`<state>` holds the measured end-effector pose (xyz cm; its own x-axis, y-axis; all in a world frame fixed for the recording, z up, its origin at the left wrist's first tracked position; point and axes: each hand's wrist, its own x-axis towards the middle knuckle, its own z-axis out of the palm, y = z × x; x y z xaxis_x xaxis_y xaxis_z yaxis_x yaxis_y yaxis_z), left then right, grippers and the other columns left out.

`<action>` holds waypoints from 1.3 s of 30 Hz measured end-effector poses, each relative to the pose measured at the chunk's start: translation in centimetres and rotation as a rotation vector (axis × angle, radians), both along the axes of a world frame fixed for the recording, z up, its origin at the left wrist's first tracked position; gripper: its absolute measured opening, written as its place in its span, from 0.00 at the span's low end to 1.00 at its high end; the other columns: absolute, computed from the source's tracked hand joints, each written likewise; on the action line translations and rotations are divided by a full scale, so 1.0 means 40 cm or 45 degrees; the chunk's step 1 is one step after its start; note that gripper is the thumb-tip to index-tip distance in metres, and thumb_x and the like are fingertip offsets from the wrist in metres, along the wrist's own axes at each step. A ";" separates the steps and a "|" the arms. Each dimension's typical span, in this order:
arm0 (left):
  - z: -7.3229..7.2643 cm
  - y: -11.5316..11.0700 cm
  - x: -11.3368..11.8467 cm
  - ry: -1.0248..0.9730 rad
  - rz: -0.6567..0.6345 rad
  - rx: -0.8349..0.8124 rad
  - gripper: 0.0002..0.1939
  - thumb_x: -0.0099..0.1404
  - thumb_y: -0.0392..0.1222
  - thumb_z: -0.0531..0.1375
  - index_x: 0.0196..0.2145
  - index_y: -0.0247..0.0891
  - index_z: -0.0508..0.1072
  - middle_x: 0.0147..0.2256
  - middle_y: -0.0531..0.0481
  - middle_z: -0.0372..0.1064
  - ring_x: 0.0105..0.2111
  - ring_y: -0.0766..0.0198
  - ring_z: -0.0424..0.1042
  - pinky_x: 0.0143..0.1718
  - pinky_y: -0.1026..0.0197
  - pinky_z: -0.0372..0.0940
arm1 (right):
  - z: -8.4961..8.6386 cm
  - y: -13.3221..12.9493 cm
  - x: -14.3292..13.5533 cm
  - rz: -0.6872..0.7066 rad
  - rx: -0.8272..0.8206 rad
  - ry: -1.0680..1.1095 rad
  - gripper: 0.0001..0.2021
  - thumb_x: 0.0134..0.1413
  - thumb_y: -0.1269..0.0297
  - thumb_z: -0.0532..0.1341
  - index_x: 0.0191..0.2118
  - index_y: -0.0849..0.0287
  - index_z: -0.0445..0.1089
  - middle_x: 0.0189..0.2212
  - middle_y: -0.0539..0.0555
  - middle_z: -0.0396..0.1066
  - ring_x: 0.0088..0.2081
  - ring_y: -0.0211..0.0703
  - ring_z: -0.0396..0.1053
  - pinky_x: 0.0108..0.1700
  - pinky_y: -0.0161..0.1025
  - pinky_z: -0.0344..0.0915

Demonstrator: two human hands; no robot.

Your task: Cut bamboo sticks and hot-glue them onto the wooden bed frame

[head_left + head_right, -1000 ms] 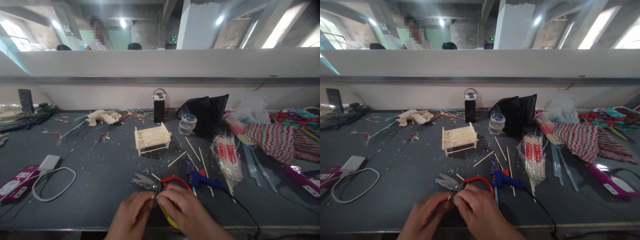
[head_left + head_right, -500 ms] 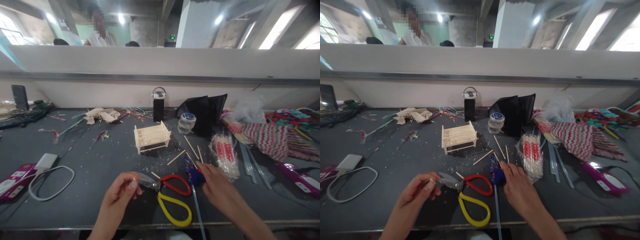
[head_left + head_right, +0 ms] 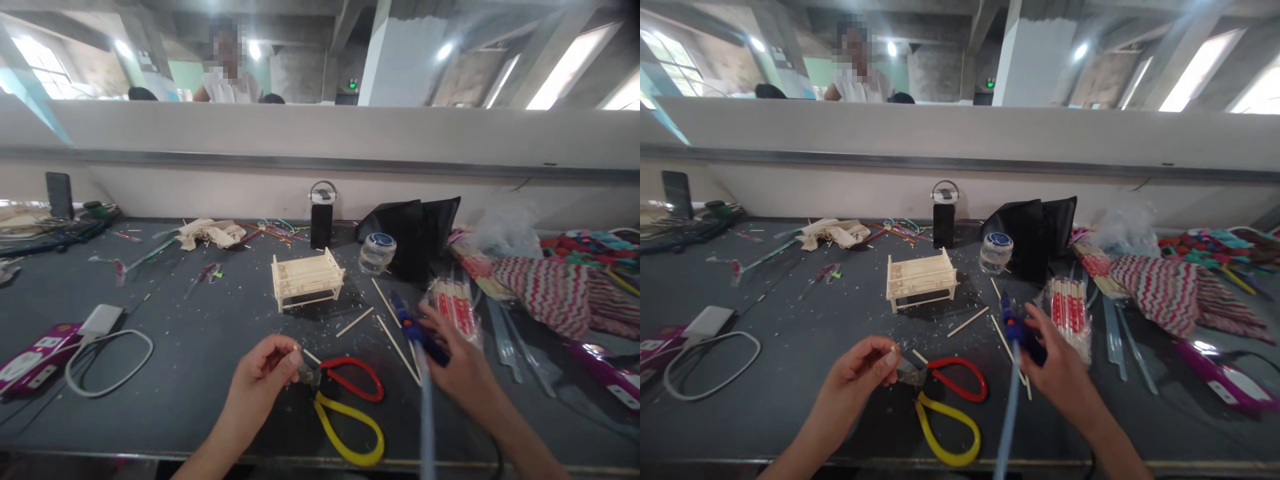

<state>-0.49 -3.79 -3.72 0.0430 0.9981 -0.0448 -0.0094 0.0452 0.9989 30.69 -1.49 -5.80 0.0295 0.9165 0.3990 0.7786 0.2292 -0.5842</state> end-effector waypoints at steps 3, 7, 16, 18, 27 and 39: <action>0.003 0.000 0.006 -0.050 0.029 -0.005 0.11 0.58 0.46 0.63 0.33 0.35 0.72 0.26 0.53 0.68 0.25 0.69 0.66 0.27 0.67 0.62 | 0.052 -0.014 -0.005 -0.061 -0.055 0.535 0.14 0.51 0.63 0.58 0.45 0.57 0.68 0.38 0.58 0.73 0.35 0.47 0.72 0.35 0.42 0.70; -0.001 0.002 0.023 -0.101 0.004 -0.021 0.11 0.58 0.45 0.64 0.34 0.34 0.74 0.26 0.53 0.68 0.25 0.69 0.66 0.28 0.67 0.63 | 0.104 -0.076 -0.084 0.115 -0.264 1.123 0.08 0.54 0.60 0.57 0.34 0.58 0.70 0.30 0.56 0.73 0.21 0.41 0.67 0.21 0.37 0.64; 0.023 0.000 0.032 -0.163 0.026 0.117 0.08 0.58 0.43 0.64 0.32 0.35 0.76 0.34 0.49 0.67 0.27 0.68 0.68 0.27 0.66 0.65 | 0.142 -0.160 -0.255 0.225 -0.472 0.958 0.25 0.59 0.46 0.53 0.55 0.57 0.58 0.31 0.54 0.73 0.21 0.38 0.66 0.26 0.37 0.66; 0.029 0.000 0.030 -0.149 0.040 0.173 0.07 0.58 0.42 0.64 0.32 0.35 0.76 0.35 0.48 0.67 0.27 0.68 0.68 0.27 0.66 0.66 | 0.144 -0.161 -0.258 0.258 -0.489 0.952 0.25 0.59 0.46 0.53 0.55 0.57 0.58 0.30 0.54 0.73 0.21 0.38 0.65 0.25 0.37 0.66; 0.019 0.006 0.014 0.078 0.027 0.311 0.06 0.60 0.41 0.62 0.32 0.36 0.76 0.33 0.48 0.68 0.30 0.65 0.68 0.30 0.65 0.66 | 0.127 -0.172 -0.248 0.275 -0.504 0.879 0.24 0.57 0.46 0.55 0.53 0.55 0.60 0.28 0.53 0.71 0.20 0.37 0.63 0.23 0.36 0.63; 0.037 0.000 0.006 0.397 0.061 0.566 0.03 0.61 0.37 0.61 0.32 0.38 0.76 0.33 0.48 0.71 0.32 0.64 0.69 0.33 0.65 0.64 | 0.131 -0.172 -0.250 0.240 -0.468 0.819 0.21 0.56 0.46 0.56 0.48 0.55 0.63 0.29 0.53 0.72 0.23 0.39 0.67 0.21 0.34 0.63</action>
